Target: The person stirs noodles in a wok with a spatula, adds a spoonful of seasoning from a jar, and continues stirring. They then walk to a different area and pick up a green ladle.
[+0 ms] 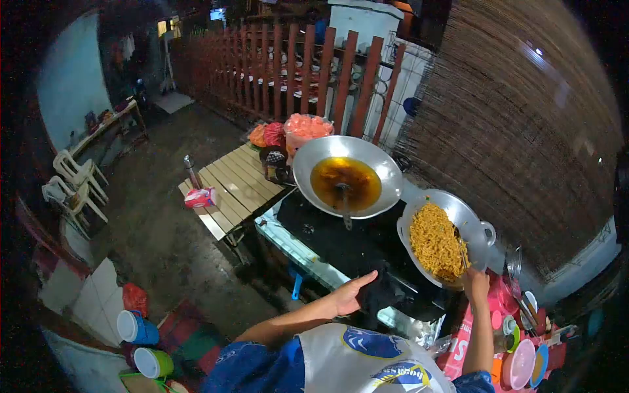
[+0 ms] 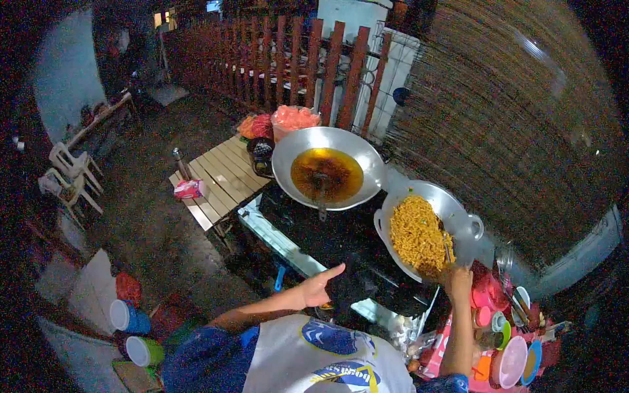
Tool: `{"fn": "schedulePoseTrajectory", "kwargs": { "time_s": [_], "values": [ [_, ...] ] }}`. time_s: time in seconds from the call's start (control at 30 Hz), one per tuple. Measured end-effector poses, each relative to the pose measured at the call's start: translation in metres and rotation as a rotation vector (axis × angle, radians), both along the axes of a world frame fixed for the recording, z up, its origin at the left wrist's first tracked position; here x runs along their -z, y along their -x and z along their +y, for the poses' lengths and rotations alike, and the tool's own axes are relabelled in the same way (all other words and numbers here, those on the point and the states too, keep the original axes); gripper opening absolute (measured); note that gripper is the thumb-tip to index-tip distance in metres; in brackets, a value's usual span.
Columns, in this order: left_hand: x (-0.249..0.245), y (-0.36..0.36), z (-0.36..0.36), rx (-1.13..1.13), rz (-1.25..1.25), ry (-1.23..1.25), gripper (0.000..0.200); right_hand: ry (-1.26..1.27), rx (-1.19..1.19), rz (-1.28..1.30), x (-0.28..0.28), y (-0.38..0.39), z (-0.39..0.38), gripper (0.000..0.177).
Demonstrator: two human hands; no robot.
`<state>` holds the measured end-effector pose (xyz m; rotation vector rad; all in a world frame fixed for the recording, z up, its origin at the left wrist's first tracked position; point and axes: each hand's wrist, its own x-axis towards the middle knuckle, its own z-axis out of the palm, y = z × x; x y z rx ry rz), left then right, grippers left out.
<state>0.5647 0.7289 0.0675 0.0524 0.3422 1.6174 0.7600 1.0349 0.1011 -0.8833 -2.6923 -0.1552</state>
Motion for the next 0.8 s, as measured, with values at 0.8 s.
{"fn": "schedulePoseTrajectory", "kwargs": {
  "time_s": [0.8],
  "values": [
    [0.014, 0.039, 0.034, -0.262, 0.059, 0.123, 0.027, -0.326, 0.309, -0.321, 0.01, 0.021, 0.063, 0.028]
  ]
}}
